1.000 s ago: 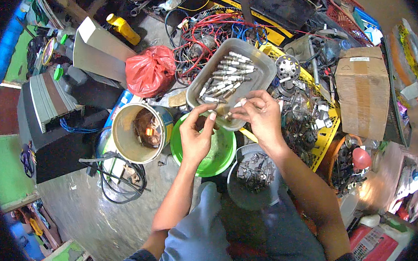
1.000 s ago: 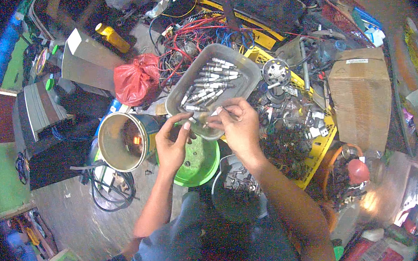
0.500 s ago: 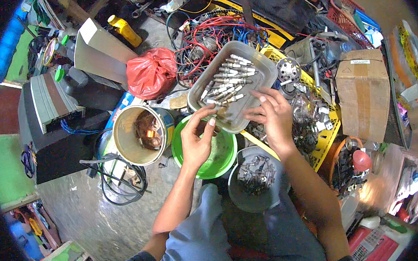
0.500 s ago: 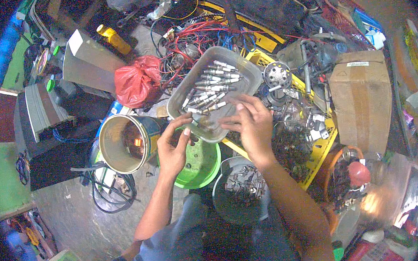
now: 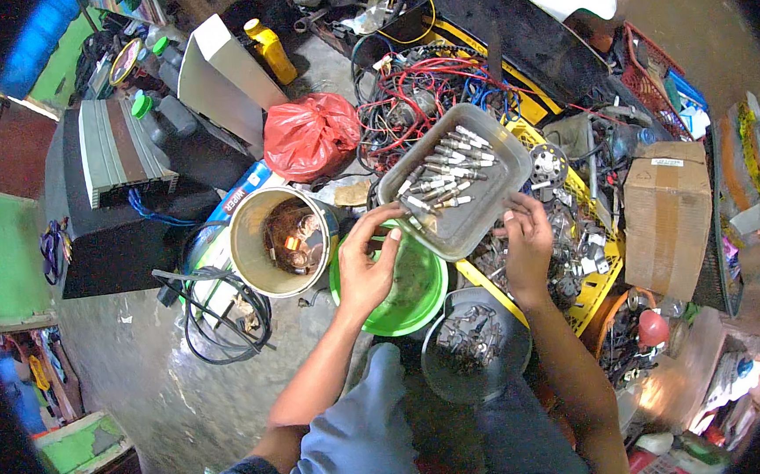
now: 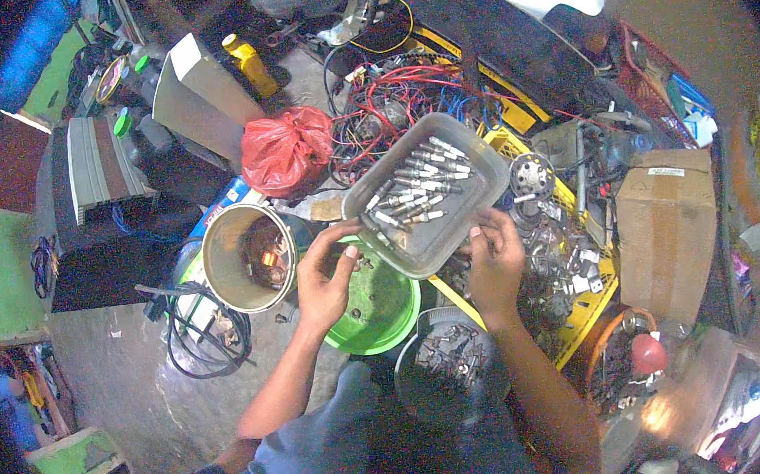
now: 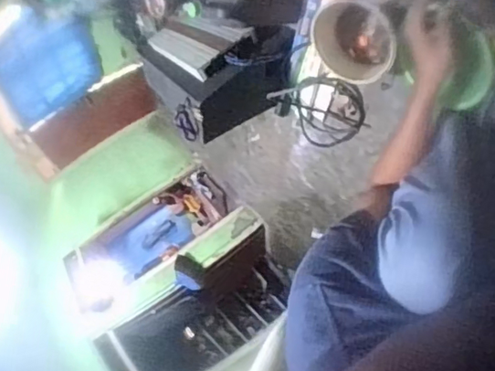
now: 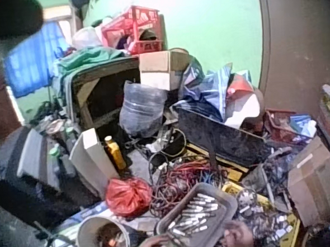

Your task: The person handles various spark plugs and electronic wires, picks up a cardboard box containing electronic parts, and then uses their hands to work with a blue and red electronic component and a bundle of purple wires.

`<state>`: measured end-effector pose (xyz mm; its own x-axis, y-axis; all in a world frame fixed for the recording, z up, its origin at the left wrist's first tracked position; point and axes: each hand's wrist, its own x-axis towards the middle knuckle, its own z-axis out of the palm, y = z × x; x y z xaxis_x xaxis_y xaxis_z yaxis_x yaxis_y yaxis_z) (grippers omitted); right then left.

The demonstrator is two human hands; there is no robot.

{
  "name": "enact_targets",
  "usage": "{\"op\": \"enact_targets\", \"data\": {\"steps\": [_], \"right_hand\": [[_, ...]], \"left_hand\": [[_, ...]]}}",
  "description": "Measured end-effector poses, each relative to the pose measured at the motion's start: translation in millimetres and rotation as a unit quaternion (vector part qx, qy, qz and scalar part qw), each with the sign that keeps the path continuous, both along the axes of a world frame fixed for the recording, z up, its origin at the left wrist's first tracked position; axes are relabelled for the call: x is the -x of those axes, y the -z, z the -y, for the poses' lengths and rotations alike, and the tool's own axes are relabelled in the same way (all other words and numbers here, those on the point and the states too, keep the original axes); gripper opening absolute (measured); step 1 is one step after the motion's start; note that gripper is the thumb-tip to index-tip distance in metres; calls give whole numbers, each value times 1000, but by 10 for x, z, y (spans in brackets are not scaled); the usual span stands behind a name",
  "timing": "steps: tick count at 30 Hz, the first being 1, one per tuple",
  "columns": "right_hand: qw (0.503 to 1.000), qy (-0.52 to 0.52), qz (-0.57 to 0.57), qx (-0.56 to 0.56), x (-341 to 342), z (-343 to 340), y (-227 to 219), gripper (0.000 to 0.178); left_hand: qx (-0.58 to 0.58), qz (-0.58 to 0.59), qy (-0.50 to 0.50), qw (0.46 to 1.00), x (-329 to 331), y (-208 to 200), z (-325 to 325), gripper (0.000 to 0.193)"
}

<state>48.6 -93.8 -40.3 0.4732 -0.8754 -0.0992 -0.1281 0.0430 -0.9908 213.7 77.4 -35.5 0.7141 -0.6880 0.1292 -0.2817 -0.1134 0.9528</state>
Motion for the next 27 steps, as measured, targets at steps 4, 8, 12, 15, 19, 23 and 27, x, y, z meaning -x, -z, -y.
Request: {"op": "enact_targets", "data": {"steps": [4,8,12,15,19,23,27], "right_hand": [[974,3,-153,165,-123,78,92,70],[959,-42,-184,212,-182,-22,225,92],[953,-86,-182,228,-165,-141,368,91],[954,-82,-193,213,-99,-300,341,88],[976,-40,-124,175,20,-440,261,86],[995,0,0,100,256,-369,-54,85],[988,-96,-113,50,651,-82,-630,51]], "left_hand": [[-70,-95,-49,992,52,54,-21,47],[-101,-86,-38,991,158,161,42,86],[-158,-232,34,959,156,106,113,110],[-96,-145,-2,985,263,504,219,114],[-55,-232,-12,971,237,463,97,104],[-1,-277,-11,961,205,203,-280,95],[-50,-292,10,955,50,-577,-749,85]]}}
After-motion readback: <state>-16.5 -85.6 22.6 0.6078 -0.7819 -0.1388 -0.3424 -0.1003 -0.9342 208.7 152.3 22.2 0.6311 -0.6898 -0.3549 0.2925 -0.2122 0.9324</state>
